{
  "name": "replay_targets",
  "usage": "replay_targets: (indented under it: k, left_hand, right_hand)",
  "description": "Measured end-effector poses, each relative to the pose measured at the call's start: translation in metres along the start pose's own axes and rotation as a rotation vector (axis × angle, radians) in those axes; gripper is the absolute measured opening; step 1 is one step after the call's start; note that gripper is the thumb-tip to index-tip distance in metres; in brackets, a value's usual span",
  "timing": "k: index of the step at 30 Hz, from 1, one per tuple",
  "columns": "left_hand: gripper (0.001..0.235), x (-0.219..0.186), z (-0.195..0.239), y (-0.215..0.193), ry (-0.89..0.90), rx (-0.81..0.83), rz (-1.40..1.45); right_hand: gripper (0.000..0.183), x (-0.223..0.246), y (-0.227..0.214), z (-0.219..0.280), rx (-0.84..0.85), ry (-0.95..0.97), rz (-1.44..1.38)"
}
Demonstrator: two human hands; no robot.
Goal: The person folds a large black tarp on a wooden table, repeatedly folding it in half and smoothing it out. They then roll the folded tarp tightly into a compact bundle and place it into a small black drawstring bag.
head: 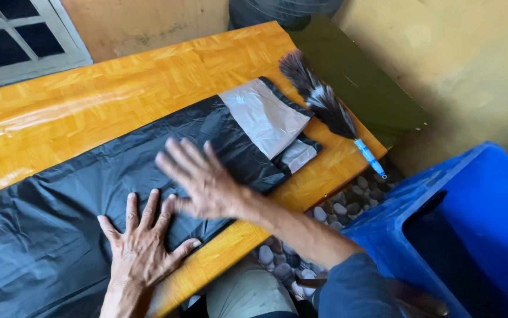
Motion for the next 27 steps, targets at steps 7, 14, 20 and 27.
replay_targets:
  k: [7, 14, 20, 27]
  left_hand:
    - [0.103, -0.008, -0.001, -0.019, 0.005, 0.010, 0.045]
    - [0.103, -0.015, -0.008, -0.054, -0.082, 0.311, 0.244]
    - [0.103, -0.013, 0.003, -0.056, -0.047, 0.196, 0.313]
    - [0.104, -0.009, 0.005, -0.061, -0.094, 0.062, 0.370]
  right_hand:
    - [0.086, -0.068, 0.027, 0.054, 0.243, 0.050, 0.107]
    - [0.083, -0.110, 0.008, 0.058, 0.523, 0.442, 0.158]
    - [0.073, 0.024, -0.024, -0.046, 0.128, 0.033, -0.175]
    - [0.067, 0.045, 0.077, -0.089, 0.323, 0.021, -0.047]
Point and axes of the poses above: each hand's wrist, its own z-axis away from the middle knuckle, its own y-axis out of the palm, x = y × z, the point moved 3 cm from there along -z, towards the middle knuckle, and after that the axes turned 4 degrees about z, right-handed, at the moved point
